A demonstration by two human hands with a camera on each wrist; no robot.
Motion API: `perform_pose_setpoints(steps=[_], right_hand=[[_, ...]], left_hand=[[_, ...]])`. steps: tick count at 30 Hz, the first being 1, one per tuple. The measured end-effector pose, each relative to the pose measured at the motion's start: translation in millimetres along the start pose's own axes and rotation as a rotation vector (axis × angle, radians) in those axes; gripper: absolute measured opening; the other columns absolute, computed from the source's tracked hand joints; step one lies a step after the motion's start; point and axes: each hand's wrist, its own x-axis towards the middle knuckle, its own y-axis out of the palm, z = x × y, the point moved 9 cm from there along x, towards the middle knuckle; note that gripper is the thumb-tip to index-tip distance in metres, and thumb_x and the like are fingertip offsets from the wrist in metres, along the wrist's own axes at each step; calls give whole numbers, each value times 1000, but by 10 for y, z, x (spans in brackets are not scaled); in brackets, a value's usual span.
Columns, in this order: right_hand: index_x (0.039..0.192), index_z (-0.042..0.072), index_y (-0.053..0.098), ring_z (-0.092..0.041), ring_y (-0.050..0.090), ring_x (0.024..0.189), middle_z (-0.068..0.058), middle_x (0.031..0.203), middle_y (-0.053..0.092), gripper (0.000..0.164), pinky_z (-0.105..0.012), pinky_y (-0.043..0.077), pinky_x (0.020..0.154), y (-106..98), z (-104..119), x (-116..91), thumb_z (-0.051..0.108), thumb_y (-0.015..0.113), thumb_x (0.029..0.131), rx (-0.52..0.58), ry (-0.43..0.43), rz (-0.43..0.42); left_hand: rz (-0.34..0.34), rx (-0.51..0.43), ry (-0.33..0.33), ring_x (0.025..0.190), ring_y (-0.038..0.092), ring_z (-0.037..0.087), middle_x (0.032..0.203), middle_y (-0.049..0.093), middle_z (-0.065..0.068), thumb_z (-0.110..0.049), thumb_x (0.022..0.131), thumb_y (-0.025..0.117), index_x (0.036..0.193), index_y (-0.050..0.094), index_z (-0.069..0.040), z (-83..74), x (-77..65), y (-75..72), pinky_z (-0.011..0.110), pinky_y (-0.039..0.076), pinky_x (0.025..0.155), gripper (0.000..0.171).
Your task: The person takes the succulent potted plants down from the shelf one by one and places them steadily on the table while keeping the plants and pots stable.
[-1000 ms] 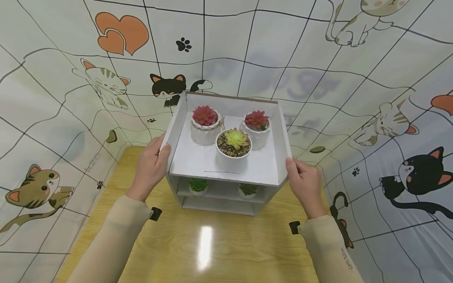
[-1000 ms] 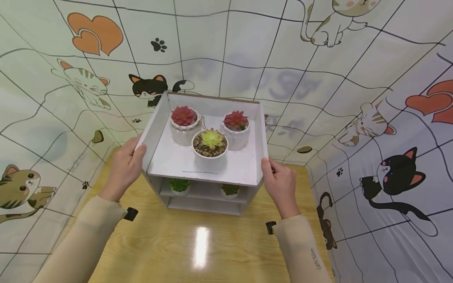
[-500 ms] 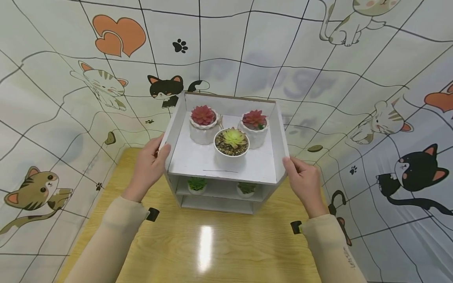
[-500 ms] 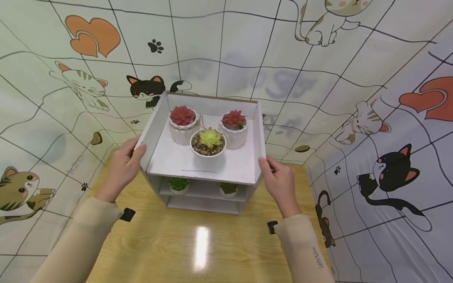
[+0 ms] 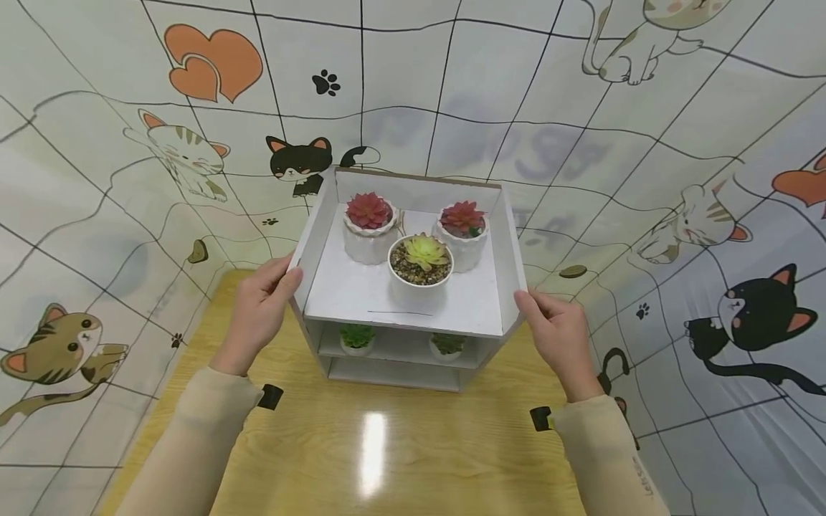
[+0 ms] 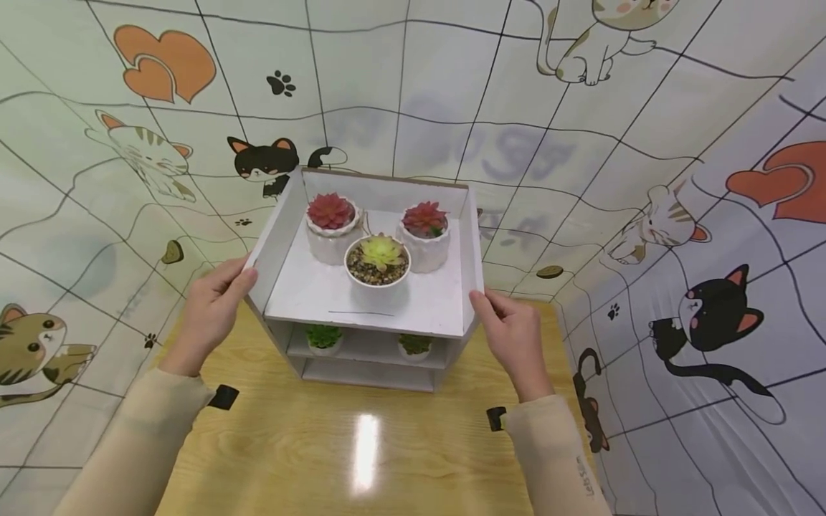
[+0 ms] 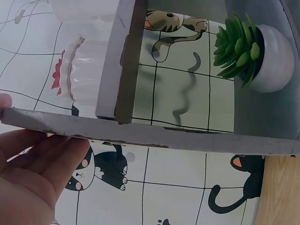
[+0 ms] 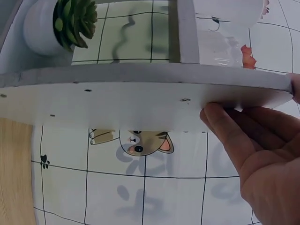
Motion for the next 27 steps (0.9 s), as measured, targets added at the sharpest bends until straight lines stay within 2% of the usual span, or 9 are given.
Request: perform_pose_setpoints(steps=[4,7,10,13,17,20,23,27], right_hand=[[119,0,76,-6,51,59,-22,104,76,36,-18,41,57,-9,33,-13,31,67,102,20,18,-11],[116,1,77,-5,61,70,-20,105,76,37,-14,44,61,-27,69,-17,34,69,101,-8,44,-2],[112,1,79,-12,71,80,-19,100,78,37,-13,47,63,-57,145,-10,35,71,100,-91,27,15],[104,0,81,-20,71,72,-16,87,78,33,-20,47,56,-92,262,6,32,73,99,-194,-30,38],[94,3,81,-20,68,63,-11,75,76,32,-28,44,50,-117,371,42,32,71,100,-281,-65,110],[95,3,81,-20,71,66,-9,75,75,35,-31,47,52,-113,387,70,35,68,101,-310,-32,181],[102,1,80,-22,74,69,-10,79,77,36,-37,56,59,-92,386,85,34,66,103,-321,5,246],[105,0,79,-22,76,71,-13,83,78,34,-45,62,69,-69,403,100,31,66,103,-305,39,285]], left_hand=[[-17,-25,-8,109,59,-6,133,67,18,-16,107,57,141,63,-9,-17,-8,-21,7,48,86,36],[-33,-21,-22,109,59,-6,132,68,17,-16,107,57,141,65,-10,-16,-15,-20,7,48,86,35],[-42,-3,-34,108,60,-6,132,69,15,-18,107,58,140,65,-11,-10,-19,-14,7,48,85,35],[-45,10,-42,106,60,-6,131,70,15,-20,107,57,141,65,-11,-4,-24,-9,7,48,84,35],[-44,18,-52,104,59,-8,131,69,15,-21,108,57,141,65,-11,2,-30,7,7,48,83,36],[-42,33,-60,102,59,-9,131,69,14,-23,108,56,141,65,-12,-1,-36,20,6,48,82,36],[-49,40,-73,101,59,-8,131,70,14,-24,108,56,141,64,-13,12,-46,19,6,48,81,36],[-65,16,-91,104,59,-6,132,69,15,-24,108,55,143,63,-14,34,-60,4,7,47,84,37]])
